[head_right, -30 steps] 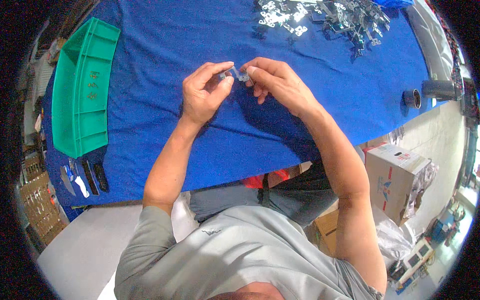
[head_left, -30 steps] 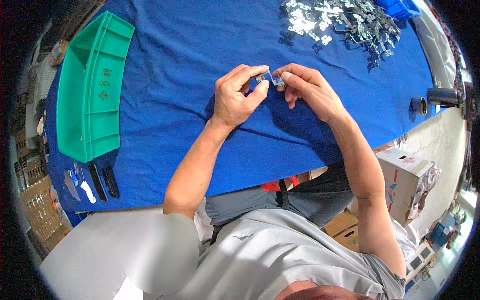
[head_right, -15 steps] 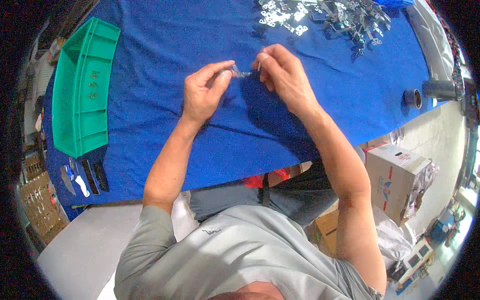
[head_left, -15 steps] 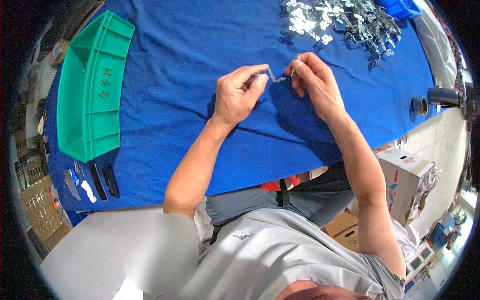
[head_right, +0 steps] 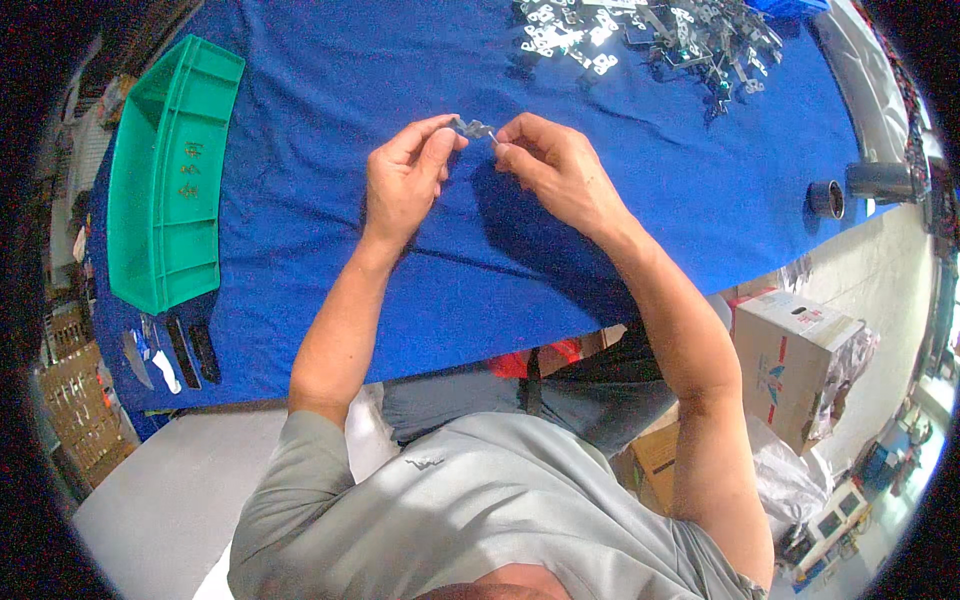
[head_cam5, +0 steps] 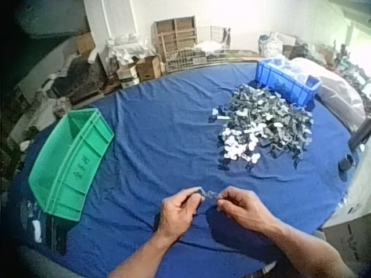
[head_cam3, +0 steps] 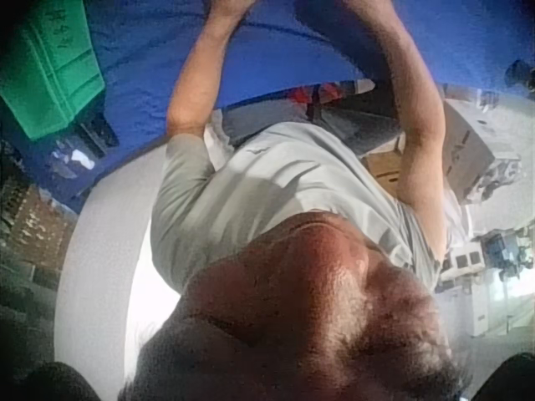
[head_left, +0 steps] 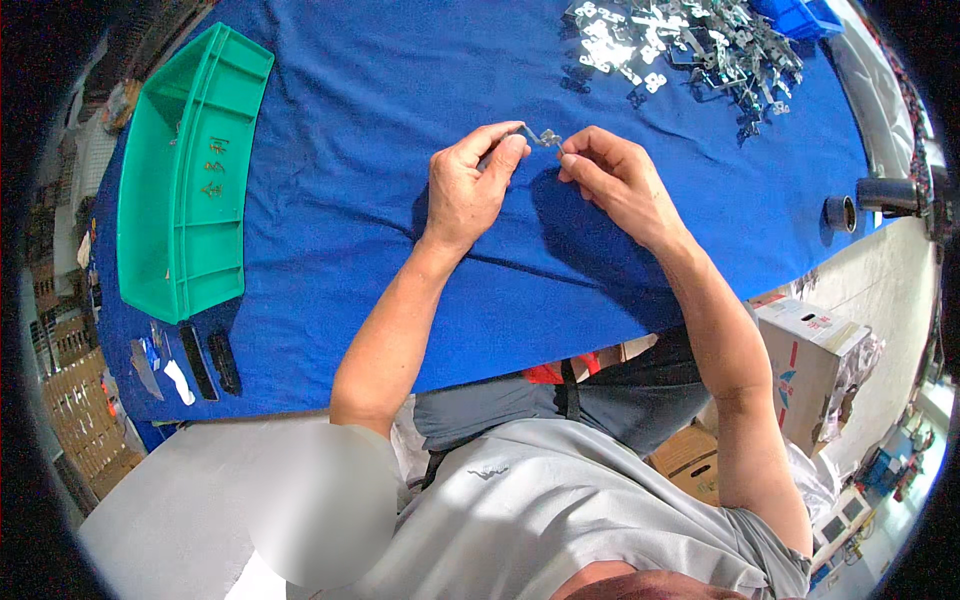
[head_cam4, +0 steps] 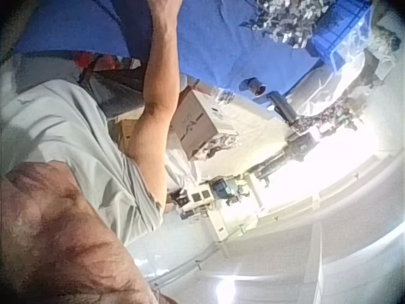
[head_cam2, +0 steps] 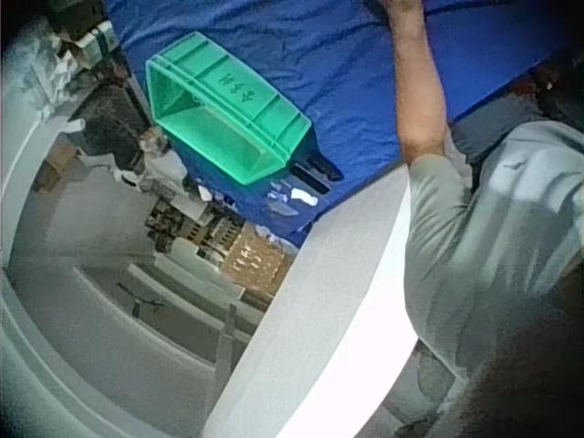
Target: Assembling small metal and plastic components by hand at a workstation.
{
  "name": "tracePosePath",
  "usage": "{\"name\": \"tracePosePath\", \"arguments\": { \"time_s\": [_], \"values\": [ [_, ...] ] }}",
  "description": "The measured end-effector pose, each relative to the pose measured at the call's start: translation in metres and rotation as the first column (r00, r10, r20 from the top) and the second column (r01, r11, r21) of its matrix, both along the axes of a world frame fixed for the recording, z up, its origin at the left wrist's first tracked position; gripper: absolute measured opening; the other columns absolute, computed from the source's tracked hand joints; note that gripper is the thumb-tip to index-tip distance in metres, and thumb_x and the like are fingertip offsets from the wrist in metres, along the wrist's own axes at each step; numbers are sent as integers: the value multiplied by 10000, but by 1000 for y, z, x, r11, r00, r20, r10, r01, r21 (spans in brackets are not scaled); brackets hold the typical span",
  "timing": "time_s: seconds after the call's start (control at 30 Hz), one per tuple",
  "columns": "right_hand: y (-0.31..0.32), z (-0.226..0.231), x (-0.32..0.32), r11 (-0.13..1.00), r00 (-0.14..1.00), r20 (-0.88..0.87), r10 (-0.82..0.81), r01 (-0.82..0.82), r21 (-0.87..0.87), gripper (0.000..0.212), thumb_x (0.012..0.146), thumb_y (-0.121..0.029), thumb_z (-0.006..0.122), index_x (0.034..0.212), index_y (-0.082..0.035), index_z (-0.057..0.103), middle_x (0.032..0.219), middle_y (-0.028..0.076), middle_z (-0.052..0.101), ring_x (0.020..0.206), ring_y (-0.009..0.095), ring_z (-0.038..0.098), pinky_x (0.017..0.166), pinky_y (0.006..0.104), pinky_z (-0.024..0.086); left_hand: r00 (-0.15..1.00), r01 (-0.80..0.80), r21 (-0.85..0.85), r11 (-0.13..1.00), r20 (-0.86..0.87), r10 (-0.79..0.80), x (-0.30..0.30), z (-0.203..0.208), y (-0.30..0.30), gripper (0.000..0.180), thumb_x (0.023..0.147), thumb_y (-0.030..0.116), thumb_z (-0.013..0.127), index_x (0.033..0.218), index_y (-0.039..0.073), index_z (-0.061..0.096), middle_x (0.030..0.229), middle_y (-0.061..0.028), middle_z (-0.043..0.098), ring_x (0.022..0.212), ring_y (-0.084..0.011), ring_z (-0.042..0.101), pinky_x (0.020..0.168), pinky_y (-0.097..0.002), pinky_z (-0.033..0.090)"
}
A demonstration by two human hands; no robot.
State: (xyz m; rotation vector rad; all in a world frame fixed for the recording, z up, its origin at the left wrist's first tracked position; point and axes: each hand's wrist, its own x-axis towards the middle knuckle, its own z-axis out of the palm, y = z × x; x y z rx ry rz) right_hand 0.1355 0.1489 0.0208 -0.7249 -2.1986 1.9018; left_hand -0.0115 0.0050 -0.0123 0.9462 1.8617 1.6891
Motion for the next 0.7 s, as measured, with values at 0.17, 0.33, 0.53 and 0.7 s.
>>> {"name": "tracePosePath", "arguments": {
  "time_s": [0.17, 0.33, 0.53, 0.7],
  "values": [
    [1, -5, 1, 979, 999, 23, 25, -29, 200, 205, 972, -197, 620, 1041, -6, 640, 809, 50, 685, 665, 102, 589, 600, 275, 483, 994, -10, 74, 997, -108, 18, 0, -2, -1, 230, 910, 153, 720, 1093, 15, 735, 820, -64, 724, 637, -74, 579, 575, -253, 478],
    [-2, -4, 0, 991, 999, -23, -25, 28, 130, 209, 969, -158, 607, 1133, -30, 628, 829, 54, 667, 646, 106, 585, 574, 279, 494, 968, 58, 81, 995, -249, -36, 2, 6, -1, 274, 819, 65, 753, 1093, 63, 757, 878, -44, 714, 589, -78, 526, 536, -243, 435],
    [6, -2, 0, 971, 997, -74, 21, -38, -236, 226, 987, -154, 565, 1156, -24, 640, 802, -1, 600, 702, 80, 570, 612, 250, 490, 965, 89, 91, 992, -255, -63, 1, 5, -2, 296, 809, 45, 747, 1103, 80, 760, 908, -48, 724, 619, -76, 545, 547, -235, 446],
    [9, -2, 0, 964, 998, -16, 53, -55, -262, 228, 993, -187, 568, 1132, -27, 654, 826, -8, 608, 723, 73, 567, 625, 235, 485, 957, 113, 79, 990, -276, -88, 2, 5, -1, 286, 796, 50, 752, 1081, 77, 763, 922, -52, 733, 652, -93, 587, 559, -244, 466]
  ]
}}
